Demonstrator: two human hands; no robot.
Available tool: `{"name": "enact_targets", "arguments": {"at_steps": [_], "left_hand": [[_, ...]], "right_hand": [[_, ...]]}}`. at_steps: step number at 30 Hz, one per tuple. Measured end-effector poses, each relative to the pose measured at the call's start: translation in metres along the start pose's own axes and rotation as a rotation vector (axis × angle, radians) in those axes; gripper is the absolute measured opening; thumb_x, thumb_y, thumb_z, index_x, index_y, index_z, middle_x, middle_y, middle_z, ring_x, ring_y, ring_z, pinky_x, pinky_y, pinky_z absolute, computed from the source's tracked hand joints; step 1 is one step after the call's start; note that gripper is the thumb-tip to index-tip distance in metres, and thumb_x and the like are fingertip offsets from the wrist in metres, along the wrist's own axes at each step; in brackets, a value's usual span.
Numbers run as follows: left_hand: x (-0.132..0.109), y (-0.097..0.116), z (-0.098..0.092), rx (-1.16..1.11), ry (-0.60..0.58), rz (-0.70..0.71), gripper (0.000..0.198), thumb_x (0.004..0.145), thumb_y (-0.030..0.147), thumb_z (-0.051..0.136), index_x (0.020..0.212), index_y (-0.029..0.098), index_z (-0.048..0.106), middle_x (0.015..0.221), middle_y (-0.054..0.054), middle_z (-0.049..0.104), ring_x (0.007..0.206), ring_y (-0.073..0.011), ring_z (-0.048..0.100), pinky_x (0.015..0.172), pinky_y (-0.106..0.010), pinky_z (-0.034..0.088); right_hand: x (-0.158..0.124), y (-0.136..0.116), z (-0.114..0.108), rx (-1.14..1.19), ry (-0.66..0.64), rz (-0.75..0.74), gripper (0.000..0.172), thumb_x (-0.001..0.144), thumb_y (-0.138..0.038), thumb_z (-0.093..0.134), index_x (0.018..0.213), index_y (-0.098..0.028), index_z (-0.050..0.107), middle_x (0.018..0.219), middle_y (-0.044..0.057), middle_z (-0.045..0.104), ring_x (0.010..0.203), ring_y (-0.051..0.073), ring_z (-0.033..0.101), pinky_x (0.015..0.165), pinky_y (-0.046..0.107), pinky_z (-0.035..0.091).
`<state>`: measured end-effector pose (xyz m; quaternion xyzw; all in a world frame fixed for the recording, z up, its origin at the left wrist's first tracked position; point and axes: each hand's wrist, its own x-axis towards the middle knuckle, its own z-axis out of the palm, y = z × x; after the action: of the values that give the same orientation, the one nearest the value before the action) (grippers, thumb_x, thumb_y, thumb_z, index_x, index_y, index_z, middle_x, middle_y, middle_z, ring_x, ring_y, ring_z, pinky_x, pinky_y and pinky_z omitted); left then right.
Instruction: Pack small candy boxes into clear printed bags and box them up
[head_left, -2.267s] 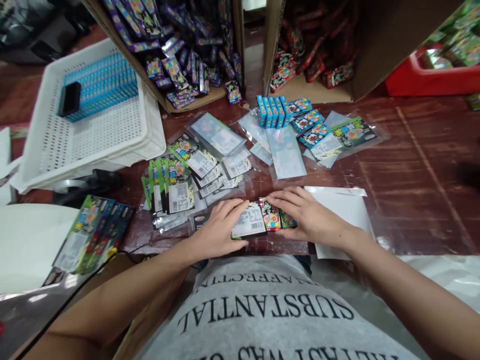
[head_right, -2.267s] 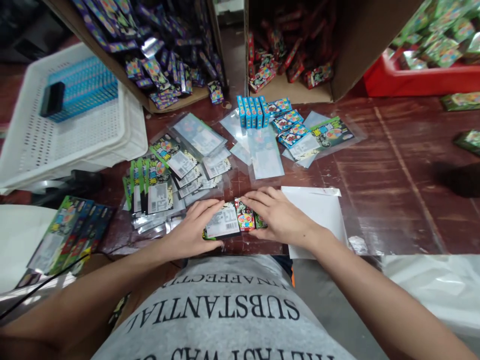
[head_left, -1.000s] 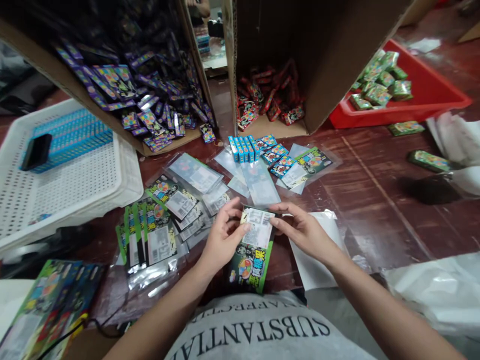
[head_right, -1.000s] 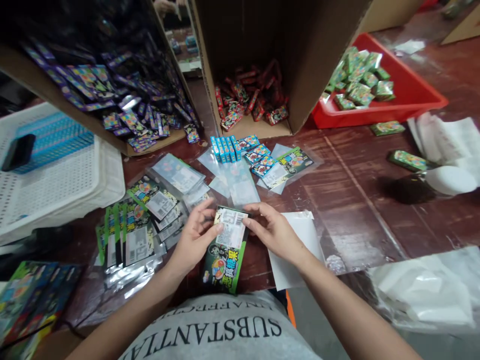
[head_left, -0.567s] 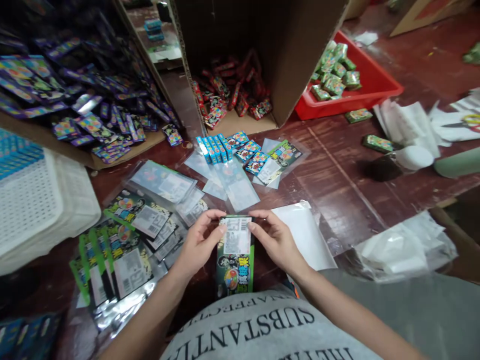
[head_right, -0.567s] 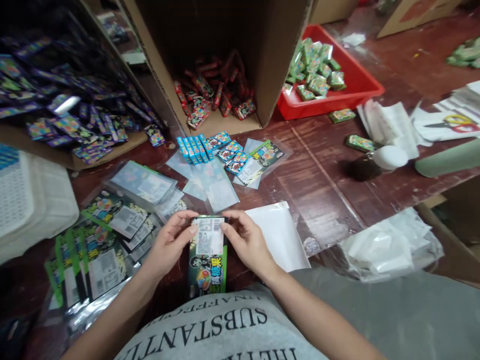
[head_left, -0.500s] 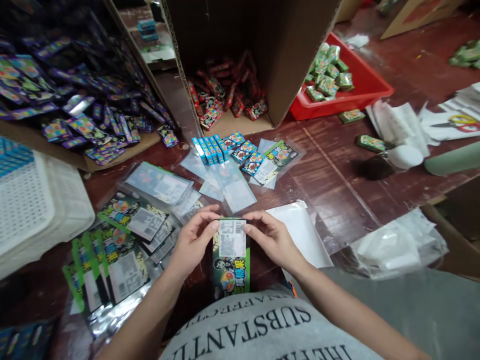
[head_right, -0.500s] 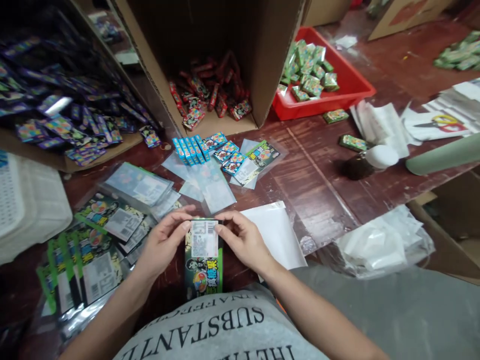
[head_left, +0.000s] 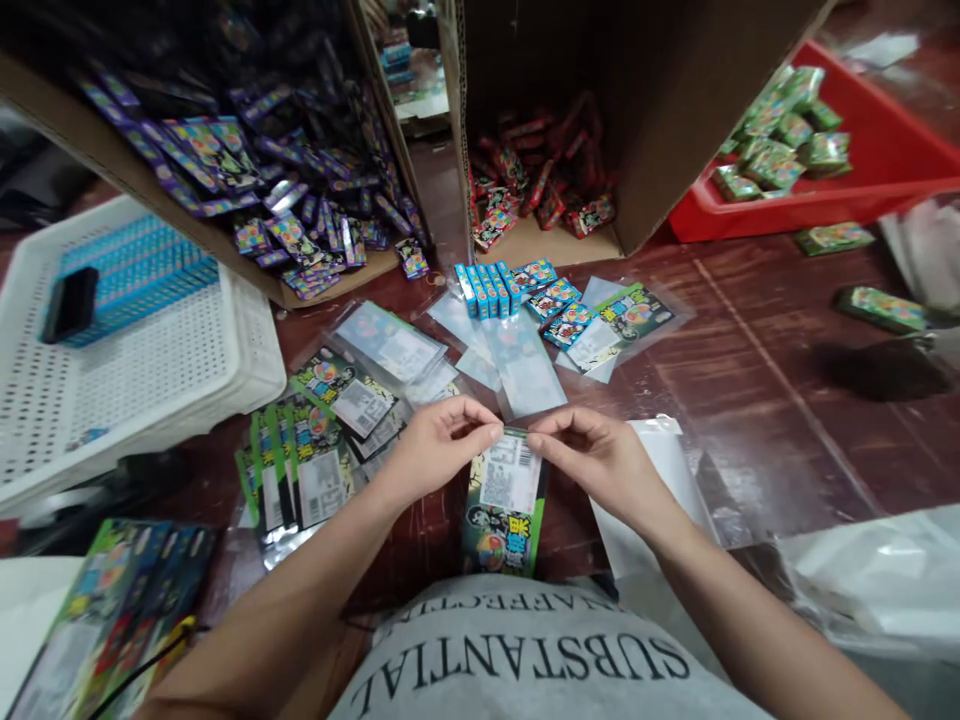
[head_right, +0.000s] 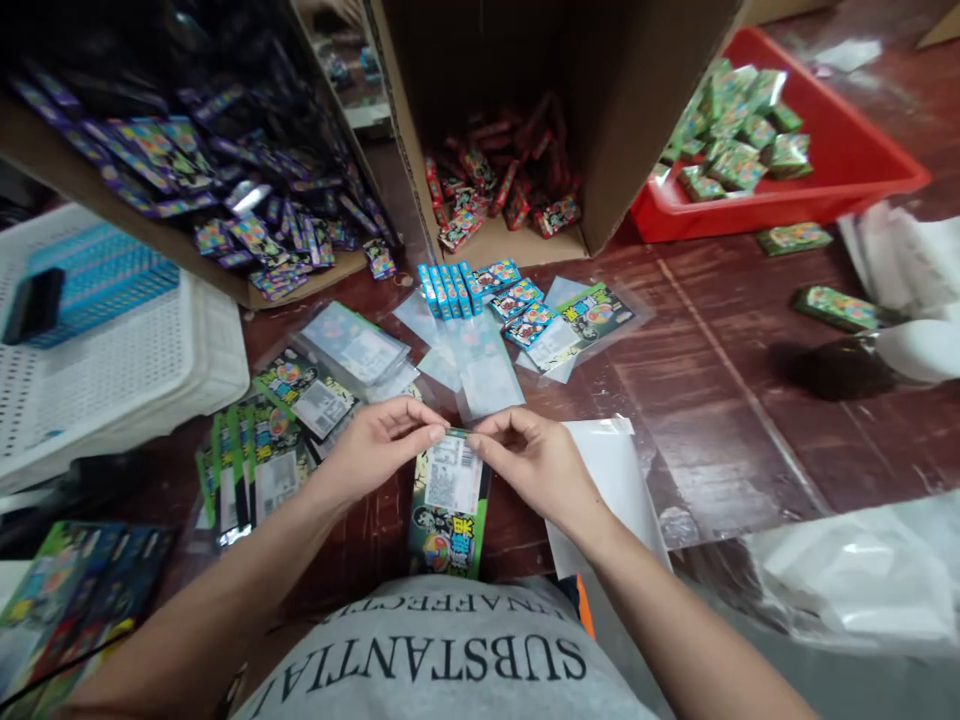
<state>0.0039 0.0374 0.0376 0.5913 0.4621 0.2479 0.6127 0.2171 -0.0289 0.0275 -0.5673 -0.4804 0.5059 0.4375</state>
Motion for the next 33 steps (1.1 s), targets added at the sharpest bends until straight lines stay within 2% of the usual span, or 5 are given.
{"name": "enact_targets", "arguments": {"at_steps": [9, 17, 21, 28, 33], "left_hand": [[0.006, 0.015, -0.001, 0.000, -0.190, -0.069, 0.014, 0.078, 0.030, 0.079, 0.085, 0.018, 0.075, 0.090, -0.005, 0.078, 0.082, -0.0176, 0.071, 0.079, -0.035, 0.056], [0.065, 0.011, 0.066, 0.187, -0.577, 0.200, 0.008, 0.087, 0.026, 0.072, 0.084, 0.021, 0.067, 0.128, -0.012, 0.072, 0.113, -0.0251, 0.071, 0.092, -0.040, 0.055], [0.082, 0.010, 0.094, 0.383, -0.682, 0.230, 0.009, 0.089, 0.020, 0.068, 0.084, 0.021, 0.061, 0.133, -0.017, 0.069, 0.120, -0.0293, 0.069, 0.091, -0.042, 0.056], [0.080, 0.011, 0.097, 0.333, -0.677, 0.194, 0.012, 0.091, 0.021, 0.065, 0.083, 0.022, 0.057, 0.127, -0.016, 0.072, 0.123, -0.0280, 0.067, 0.088, -0.038, 0.055], [0.075, 0.011, 0.093, 0.335, -0.643, 0.205, 0.007, 0.091, 0.021, 0.063, 0.086, 0.022, 0.058, 0.122, -0.013, 0.074, 0.120, -0.0272, 0.068, 0.088, -0.038, 0.054]], "right_hand": [[-0.008, -0.002, -0.024, -0.020, -0.144, -0.013, 0.022, 0.092, -0.044, 0.070, 0.090, -0.025, 0.079, 0.093, 0.003, 0.079, 0.086, 0.019, 0.071, 0.081, 0.033, 0.056], [0.008, 0.016, -0.137, -0.763, -0.133, -0.396, 0.030, 0.101, -0.035, 0.055, 0.124, -0.029, 0.073, 0.115, 0.010, 0.073, 0.109, 0.027, 0.064, 0.098, 0.050, 0.047], [0.027, 0.038, -0.171, -0.980, -0.295, -0.419, 0.032, 0.101, -0.036, 0.054, 0.126, -0.028, 0.072, 0.122, 0.011, 0.072, 0.113, 0.029, 0.061, 0.098, 0.048, 0.045], [0.027, 0.046, -0.175, -0.931, -0.344, -0.348, 0.024, 0.100, -0.036, 0.055, 0.097, -0.024, 0.076, 0.097, 0.008, 0.073, 0.089, 0.023, 0.062, 0.084, 0.039, 0.045], [0.004, 0.013, -0.175, -0.508, -0.188, -0.240, 0.019, 0.095, -0.041, 0.064, 0.091, -0.025, 0.072, 0.088, 0.004, 0.072, 0.081, 0.020, 0.065, 0.075, 0.035, 0.050]]}}
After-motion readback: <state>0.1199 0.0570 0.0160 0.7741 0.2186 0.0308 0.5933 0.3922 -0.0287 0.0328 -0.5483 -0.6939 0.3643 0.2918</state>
